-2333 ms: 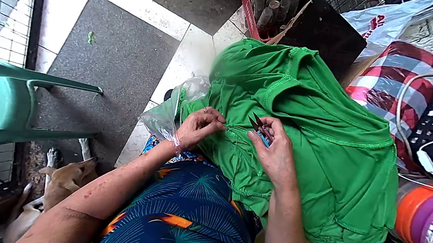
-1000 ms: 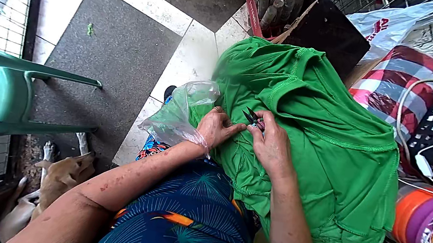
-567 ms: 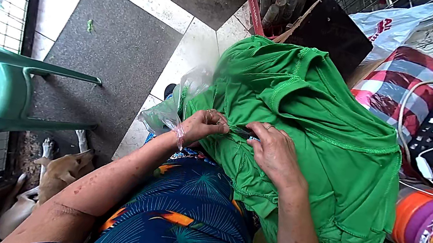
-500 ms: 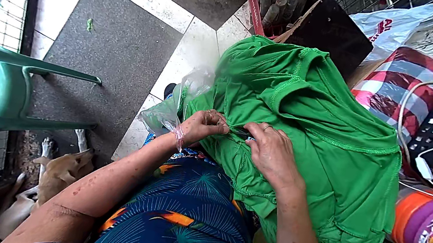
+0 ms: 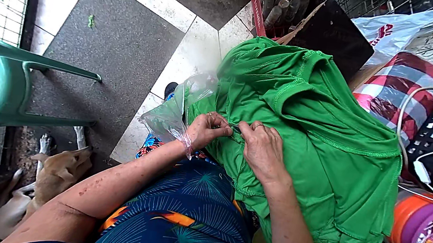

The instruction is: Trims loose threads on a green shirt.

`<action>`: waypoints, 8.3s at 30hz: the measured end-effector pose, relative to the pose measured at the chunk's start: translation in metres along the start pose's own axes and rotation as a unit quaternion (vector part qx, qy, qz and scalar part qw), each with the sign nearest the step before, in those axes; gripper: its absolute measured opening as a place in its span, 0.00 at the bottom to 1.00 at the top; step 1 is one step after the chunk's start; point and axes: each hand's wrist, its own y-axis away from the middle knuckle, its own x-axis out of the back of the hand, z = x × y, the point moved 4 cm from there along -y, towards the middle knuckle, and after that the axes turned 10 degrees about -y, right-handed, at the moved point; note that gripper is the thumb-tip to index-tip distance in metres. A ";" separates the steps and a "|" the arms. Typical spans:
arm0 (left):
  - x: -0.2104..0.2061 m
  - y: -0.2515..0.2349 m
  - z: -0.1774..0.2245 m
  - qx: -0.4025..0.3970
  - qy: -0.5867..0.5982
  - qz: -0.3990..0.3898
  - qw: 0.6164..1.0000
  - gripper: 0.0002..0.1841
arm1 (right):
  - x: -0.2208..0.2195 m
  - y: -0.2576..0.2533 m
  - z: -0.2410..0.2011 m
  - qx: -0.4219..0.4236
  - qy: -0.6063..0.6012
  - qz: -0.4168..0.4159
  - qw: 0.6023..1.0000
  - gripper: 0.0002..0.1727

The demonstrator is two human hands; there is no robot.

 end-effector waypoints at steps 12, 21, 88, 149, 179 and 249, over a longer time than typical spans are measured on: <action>0.013 0.001 -0.008 -0.100 -0.073 0.103 0.987 0.09 | 0.017 -0.001 0.018 -0.151 -0.180 -0.011 0.972 0.15; 0.006 -0.008 0.001 -0.115 -0.094 0.067 0.987 0.09 | 0.014 0.004 0.013 -0.092 -0.145 -0.003 0.985 0.14; 0.101 0.033 -0.027 -0.048 -0.352 0.068 0.932 0.12 | 0.032 -0.060 0.003 -0.106 -0.374 0.035 0.921 0.19; 0.002 -0.030 0.025 -0.215 -0.090 0.126 0.964 0.08 | 0.028 0.012 0.058 -0.103 -0.289 0.007 0.952 0.04; -0.016 -0.029 0.030 -0.273 -0.185 0.182 0.926 0.14 | 0.037 0.016 0.063 0.021 -0.452 0.136 0.881 0.23; -0.014 -0.041 0.048 -0.239 -0.195 0.168 0.936 0.26 | 0.039 0.018 0.064 -0.100 -0.410 0.253 0.870 0.15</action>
